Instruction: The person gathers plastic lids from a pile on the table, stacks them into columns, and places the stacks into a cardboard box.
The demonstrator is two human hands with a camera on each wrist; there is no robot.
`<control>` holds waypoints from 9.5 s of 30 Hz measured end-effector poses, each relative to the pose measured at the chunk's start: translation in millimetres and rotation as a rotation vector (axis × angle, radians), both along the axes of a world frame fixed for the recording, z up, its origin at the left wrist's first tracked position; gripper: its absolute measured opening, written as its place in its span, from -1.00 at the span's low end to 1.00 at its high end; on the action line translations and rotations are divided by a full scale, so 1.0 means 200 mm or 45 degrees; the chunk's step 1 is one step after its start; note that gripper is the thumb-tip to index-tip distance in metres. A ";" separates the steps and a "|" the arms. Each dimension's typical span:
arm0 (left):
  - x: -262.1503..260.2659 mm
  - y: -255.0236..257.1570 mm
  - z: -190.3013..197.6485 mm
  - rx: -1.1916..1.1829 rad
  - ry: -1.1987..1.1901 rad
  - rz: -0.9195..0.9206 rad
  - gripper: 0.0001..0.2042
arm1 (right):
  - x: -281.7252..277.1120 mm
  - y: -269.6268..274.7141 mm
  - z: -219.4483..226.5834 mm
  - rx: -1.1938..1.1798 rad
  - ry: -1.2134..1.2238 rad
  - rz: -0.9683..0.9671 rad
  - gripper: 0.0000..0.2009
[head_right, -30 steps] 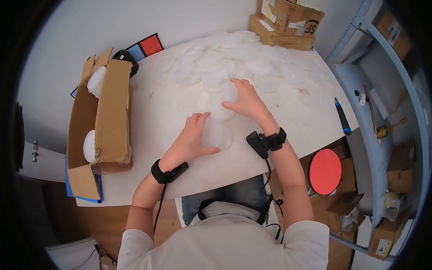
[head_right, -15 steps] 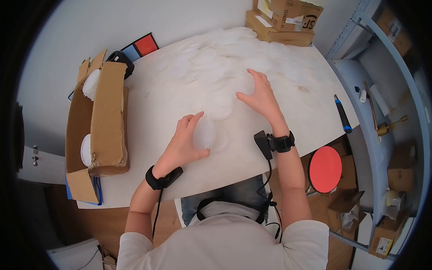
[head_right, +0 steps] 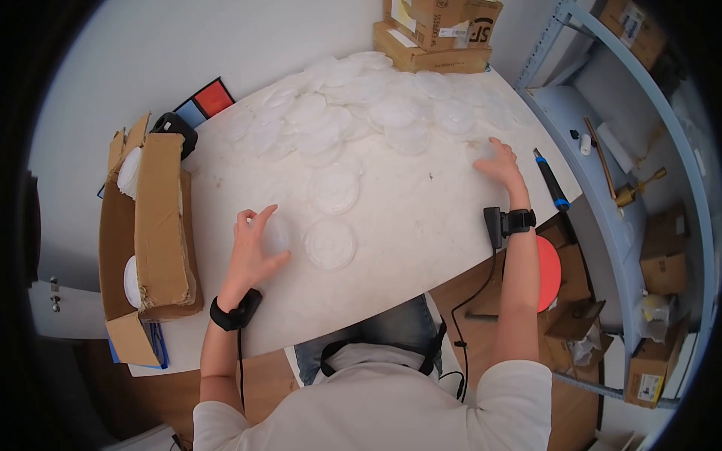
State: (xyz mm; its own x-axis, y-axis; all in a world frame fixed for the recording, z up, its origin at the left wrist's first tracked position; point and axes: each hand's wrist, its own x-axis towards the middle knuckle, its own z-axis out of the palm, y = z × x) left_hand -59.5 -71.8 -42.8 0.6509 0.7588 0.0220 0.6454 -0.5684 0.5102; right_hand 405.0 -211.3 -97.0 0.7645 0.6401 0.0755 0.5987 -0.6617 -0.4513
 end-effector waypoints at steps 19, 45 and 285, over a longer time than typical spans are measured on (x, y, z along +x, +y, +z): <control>0.67 1.14 0.36 0.084 -0.207 0.516 -0.23 | -0.23 0.97 0.65 0.280 0.257 0.752 -0.32; 1.06 1.34 0.03 -0.403 0.652 0.089 -0.44 | -0.71 1.60 0.33 -0.607 0.155 0.433 -0.30; -0.18 0.04 -0.11 -1.782 -1.782 0.107 -0.47 | -1.84 0.49 0.38 0.474 0.430 1.461 -0.17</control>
